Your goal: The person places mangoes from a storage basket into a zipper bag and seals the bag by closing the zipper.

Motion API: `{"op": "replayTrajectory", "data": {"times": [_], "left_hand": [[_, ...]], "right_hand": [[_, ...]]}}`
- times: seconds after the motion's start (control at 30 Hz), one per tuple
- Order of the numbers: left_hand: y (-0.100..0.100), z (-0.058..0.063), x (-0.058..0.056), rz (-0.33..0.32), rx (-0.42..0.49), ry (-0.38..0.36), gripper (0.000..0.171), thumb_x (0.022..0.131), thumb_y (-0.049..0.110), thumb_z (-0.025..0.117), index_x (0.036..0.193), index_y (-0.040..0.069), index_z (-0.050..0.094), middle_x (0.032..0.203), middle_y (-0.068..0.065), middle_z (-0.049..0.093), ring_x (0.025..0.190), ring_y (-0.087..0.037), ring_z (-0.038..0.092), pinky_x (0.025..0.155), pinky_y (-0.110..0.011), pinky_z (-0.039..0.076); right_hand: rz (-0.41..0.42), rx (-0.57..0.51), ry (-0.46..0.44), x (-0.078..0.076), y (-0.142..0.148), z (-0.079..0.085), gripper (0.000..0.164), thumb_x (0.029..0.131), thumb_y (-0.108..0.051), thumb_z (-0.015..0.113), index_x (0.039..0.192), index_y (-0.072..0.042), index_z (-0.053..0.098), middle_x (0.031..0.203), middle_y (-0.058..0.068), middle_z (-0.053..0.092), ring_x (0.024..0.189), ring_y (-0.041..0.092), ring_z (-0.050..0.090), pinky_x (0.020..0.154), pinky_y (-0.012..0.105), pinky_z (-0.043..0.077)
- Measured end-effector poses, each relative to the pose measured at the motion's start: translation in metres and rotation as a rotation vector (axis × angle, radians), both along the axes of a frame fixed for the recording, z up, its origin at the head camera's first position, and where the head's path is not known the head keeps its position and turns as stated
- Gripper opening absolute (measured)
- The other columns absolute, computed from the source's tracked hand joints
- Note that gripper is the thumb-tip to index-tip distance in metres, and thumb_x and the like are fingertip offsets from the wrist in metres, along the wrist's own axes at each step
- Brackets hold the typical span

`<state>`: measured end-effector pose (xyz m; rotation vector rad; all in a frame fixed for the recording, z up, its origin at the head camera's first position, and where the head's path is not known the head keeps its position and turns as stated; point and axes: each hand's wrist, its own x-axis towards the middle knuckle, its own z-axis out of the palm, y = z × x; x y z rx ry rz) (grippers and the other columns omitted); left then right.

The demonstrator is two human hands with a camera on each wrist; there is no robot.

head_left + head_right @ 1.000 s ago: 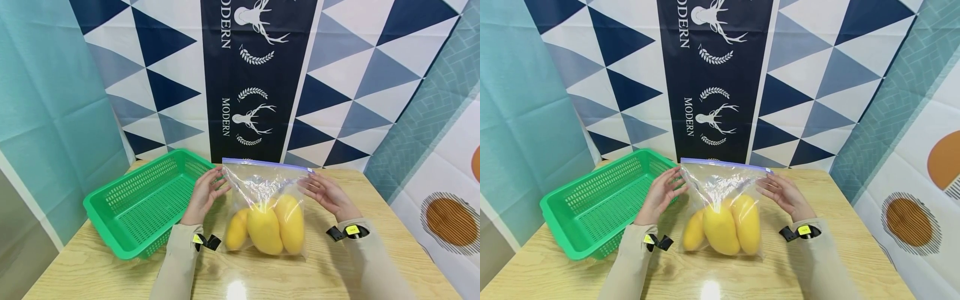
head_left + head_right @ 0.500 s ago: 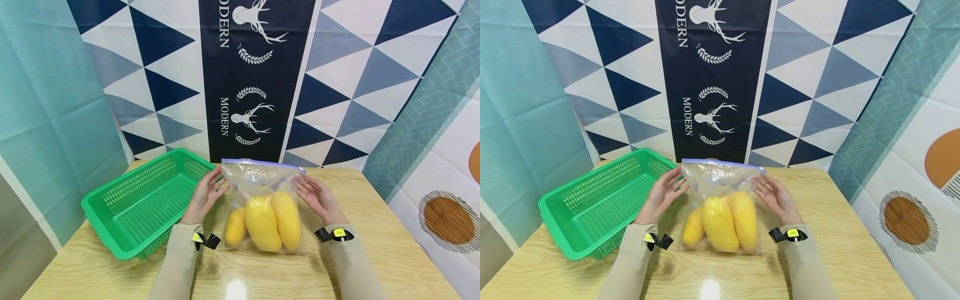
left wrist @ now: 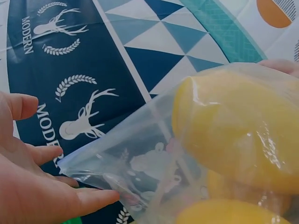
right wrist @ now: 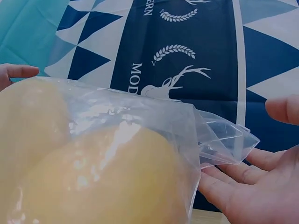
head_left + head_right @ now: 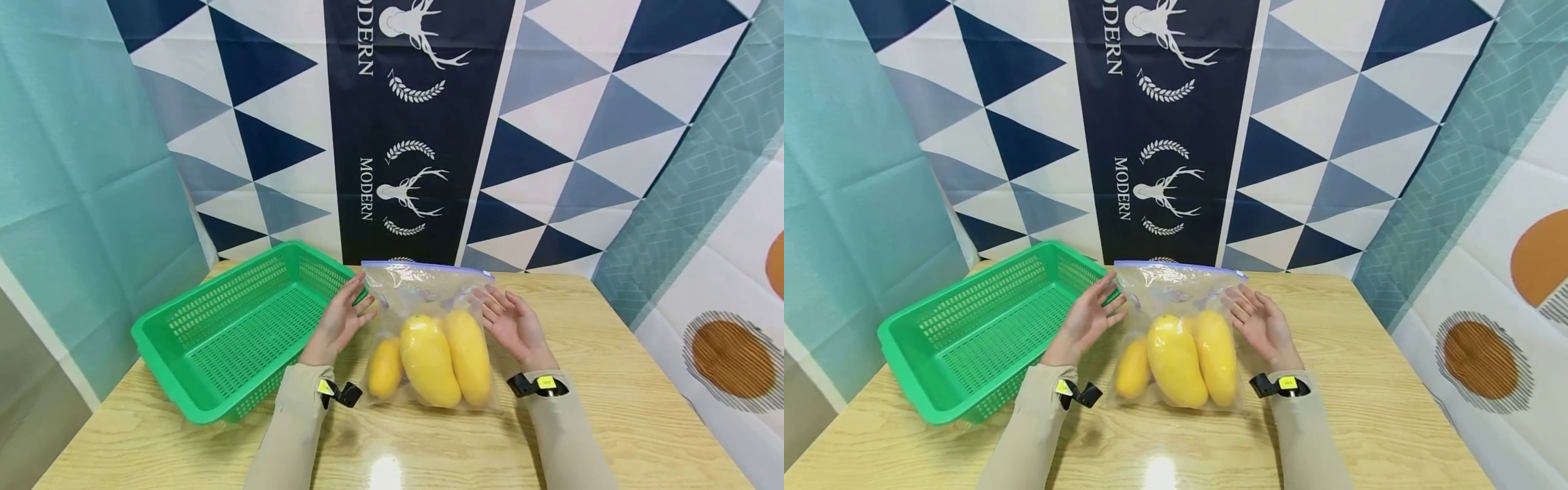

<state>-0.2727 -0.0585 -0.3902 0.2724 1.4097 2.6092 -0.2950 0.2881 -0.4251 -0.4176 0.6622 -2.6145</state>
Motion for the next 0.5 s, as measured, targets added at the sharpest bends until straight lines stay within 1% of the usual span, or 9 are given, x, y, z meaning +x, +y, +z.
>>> {"op": "replayTrajectory", "data": {"times": [0.1,0.2,0.3,0.37,0.43,0.5], "left_hand": [[0.0,-0.0023,0.0001,-0.007,-0.021,0.007,0.058,0.107,0.024,0.03,0.157,0.001,0.013,0.164,-0.02,-0.002,0.146,-0.048,0.01,0.117,-0.059,0.014],[-0.0003,-0.0039,0.0,-0.006,-0.034,0.015,0.058,0.107,0.024,0.031,0.158,0.002,0.013,0.165,-0.018,0.001,0.146,-0.048,0.013,0.117,-0.059,0.016],[-0.0012,-0.0044,0.0001,-0.001,-0.045,0.018,0.058,0.107,0.024,0.032,0.158,0.004,0.014,0.165,-0.017,0.002,0.146,-0.048,0.013,0.117,-0.059,0.017],[-0.0018,-0.0046,0.0,0.001,-0.054,0.02,0.058,0.107,0.025,0.032,0.158,0.004,0.014,0.165,-0.016,0.001,0.146,-0.048,0.013,0.117,-0.059,0.017],[-0.0023,-0.0044,0.0003,0.003,-0.065,0.018,0.058,0.107,0.025,0.032,0.158,0.005,0.015,0.165,-0.015,-0.001,0.146,-0.049,0.013,0.117,-0.059,0.018],[-0.0027,-0.0047,0.0002,0.005,-0.073,0.014,0.057,0.107,0.025,0.032,0.158,0.005,0.016,0.165,-0.015,-0.002,0.146,-0.049,0.013,0.116,-0.059,0.018]], "right_hand": [[0.019,-0.004,0.009,-0.0005,-0.0015,-0.0021,0.041,0.11,-0.025,0.025,0.148,-0.009,0.02,0.14,0.019,0.051,0.132,0.03,0.049,0.113,0.04,0.036],[0.024,-0.005,0.014,-0.001,-0.0024,-0.0039,0.042,0.111,-0.025,0.023,0.149,-0.009,0.018,0.14,0.019,0.051,0.132,0.031,0.048,0.113,0.04,0.035],[0.013,0.013,0.016,-0.0019,-0.0026,-0.0043,0.044,0.11,-0.026,0.022,0.151,-0.01,0.015,0.139,0.019,0.052,0.132,0.031,0.049,0.113,0.04,0.035],[-0.008,0.051,0.012,-0.0018,-0.0028,-0.003,0.05,0.11,-0.026,0.023,0.155,-0.011,0.007,0.14,0.017,0.05,0.13,0.029,0.051,0.112,0.038,0.036],[-0.038,0.11,0.002,-0.0011,-0.0033,-0.0008,0.057,0.11,-0.027,0.025,0.158,-0.012,-0.003,0.149,0.018,0.038,0.127,0.027,0.053,0.111,0.036,0.038],[-0.065,0.178,-0.018,-0.0001,-0.004,0.0015,0.063,0.11,-0.029,0.026,0.158,-0.013,-0.011,0.159,0.02,0.019,0.129,0.024,0.05,0.11,0.034,0.038]]}}
